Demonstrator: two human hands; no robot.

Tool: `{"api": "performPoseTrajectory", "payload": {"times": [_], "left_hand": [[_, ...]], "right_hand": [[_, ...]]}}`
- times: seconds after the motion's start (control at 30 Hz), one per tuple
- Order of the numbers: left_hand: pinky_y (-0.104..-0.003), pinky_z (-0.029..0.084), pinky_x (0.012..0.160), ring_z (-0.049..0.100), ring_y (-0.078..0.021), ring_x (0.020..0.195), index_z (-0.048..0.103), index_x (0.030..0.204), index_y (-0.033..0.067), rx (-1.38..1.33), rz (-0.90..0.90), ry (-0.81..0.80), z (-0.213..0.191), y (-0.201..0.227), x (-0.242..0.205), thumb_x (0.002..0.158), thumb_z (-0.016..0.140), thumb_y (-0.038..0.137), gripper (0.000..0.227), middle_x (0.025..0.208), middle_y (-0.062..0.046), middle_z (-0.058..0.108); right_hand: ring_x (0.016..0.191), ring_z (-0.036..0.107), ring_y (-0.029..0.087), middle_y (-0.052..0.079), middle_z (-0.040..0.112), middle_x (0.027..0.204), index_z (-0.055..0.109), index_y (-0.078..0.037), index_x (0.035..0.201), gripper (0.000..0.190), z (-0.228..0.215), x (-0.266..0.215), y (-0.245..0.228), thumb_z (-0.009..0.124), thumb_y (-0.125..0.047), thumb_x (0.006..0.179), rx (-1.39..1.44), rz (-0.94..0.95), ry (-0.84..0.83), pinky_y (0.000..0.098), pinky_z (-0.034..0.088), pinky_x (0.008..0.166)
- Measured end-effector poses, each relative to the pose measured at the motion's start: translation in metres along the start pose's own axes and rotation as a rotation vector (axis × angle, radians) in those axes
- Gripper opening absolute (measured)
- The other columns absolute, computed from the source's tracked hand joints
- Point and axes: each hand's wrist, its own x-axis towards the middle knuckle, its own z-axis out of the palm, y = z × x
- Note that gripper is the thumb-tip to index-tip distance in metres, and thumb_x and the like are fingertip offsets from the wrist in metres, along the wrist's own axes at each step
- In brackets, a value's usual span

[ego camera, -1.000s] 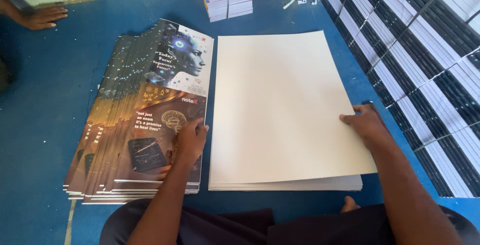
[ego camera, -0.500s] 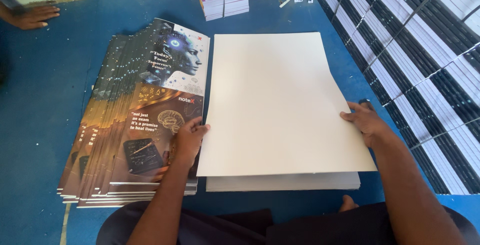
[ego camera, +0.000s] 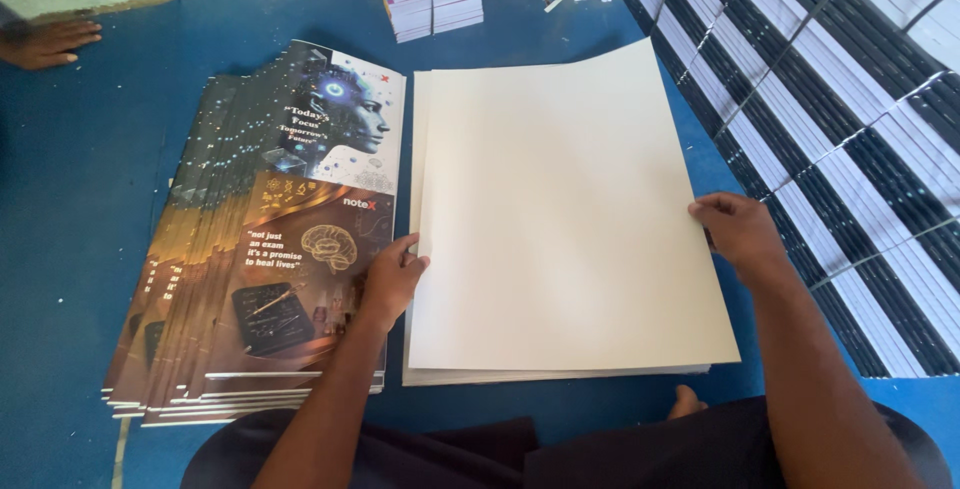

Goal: The person sits on the floor and repeatedly folds a printed cover sheet over a stack of blank pages. They use a flat tool to press and crease the fold along the spine, then place the finished unit aside. The process is repeated for multiple book units.

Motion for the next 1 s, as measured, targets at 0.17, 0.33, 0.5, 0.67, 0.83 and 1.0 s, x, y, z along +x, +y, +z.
{"api": "performPoseTrajectory", "payload": {"times": [0.17, 0.33, 0.5, 0.67, 0.83, 1.0], "left_hand": [[-0.028, 0.053, 0.074, 0.063, -0.0111, 0.079, 0.06, 0.14, 0.0053, 0.117, 0.056, 0.079, 0.012, 0.006, 0.009, 0.089, 0.071, 0.011, 0.053, 0.087, 0.0, 0.064], [-0.027, 0.051, 0.074, 0.06, -0.0104, 0.078, 0.055, 0.145, 0.0088, 0.098, 0.074, 0.073, 0.031, 0.008, 0.019, 0.083, 0.073, 0.006, 0.065, 0.087, 0.001, 0.062], [-0.029, 0.049, 0.066, 0.052, -0.0135, 0.067, 0.056, 0.149, 0.0109, 0.132, 0.029, 0.03, 0.049, 0.019, 0.025, 0.082, 0.07, 0.003, 0.068, 0.072, -0.005, 0.053], [-0.03, 0.052, 0.069, 0.056, -0.0137, 0.067, 0.056, 0.147, 0.0125, 0.154, 0.008, 0.025, 0.059, 0.033, 0.024, 0.082, 0.068, 0.003, 0.067, 0.073, -0.004, 0.057], [-0.032, 0.054, 0.073, 0.061, -0.0166, 0.071, 0.057, 0.146, 0.0137, 0.158, -0.002, 0.03, 0.073, 0.039, 0.022, 0.082, 0.068, 0.004, 0.066, 0.077, -0.006, 0.063], [-0.034, 0.055, 0.078, 0.067, -0.0202, 0.079, 0.057, 0.146, 0.0134, 0.163, 0.012, 0.046, 0.081, 0.037, 0.019, 0.081, 0.067, 0.005, 0.066, 0.085, -0.008, 0.068]], "right_hand": [[0.078, 0.066, 0.017, 0.013, 0.072, 0.09, 0.076, 0.001, 0.107, 0.025, -0.009, -0.02, -0.028, 0.071, -0.022, 0.097, 0.022, 0.015, -0.002, 0.0327, 0.054, 0.074], [0.081, 0.066, 0.015, 0.01, 0.072, 0.091, 0.071, -0.005, 0.103, 0.017, -0.015, -0.033, -0.049, 0.065, -0.021, 0.098, 0.143, 0.087, 0.009, 0.0325, 0.051, 0.077], [0.083, 0.058, 0.014, 0.004, 0.071, 0.102, 0.065, -0.006, 0.095, 0.013, -0.012, -0.025, -0.046, 0.067, -0.017, 0.1, 0.397, -0.068, -0.065, 0.0345, 0.047, 0.08], [0.095, 0.065, 0.015, 0.007, 0.07, 0.101, 0.064, -0.01, 0.092, 0.015, -0.001, -0.023, -0.046, 0.066, -0.023, 0.1, 0.38, -0.213, -0.114, 0.0371, 0.055, 0.092], [0.106, 0.067, 0.018, 0.007, 0.071, 0.111, 0.065, -0.01, 0.096, 0.016, 0.003, -0.028, -0.055, 0.067, -0.026, 0.099, 0.361, -0.29, -0.115, 0.0413, 0.054, 0.1], [0.109, 0.068, 0.02, 0.011, 0.071, 0.115, 0.066, -0.006, 0.107, 0.02, 0.014, -0.03, -0.054, 0.067, -0.024, 0.1, 0.336, -0.376, -0.136, 0.0373, 0.054, 0.103]]}}
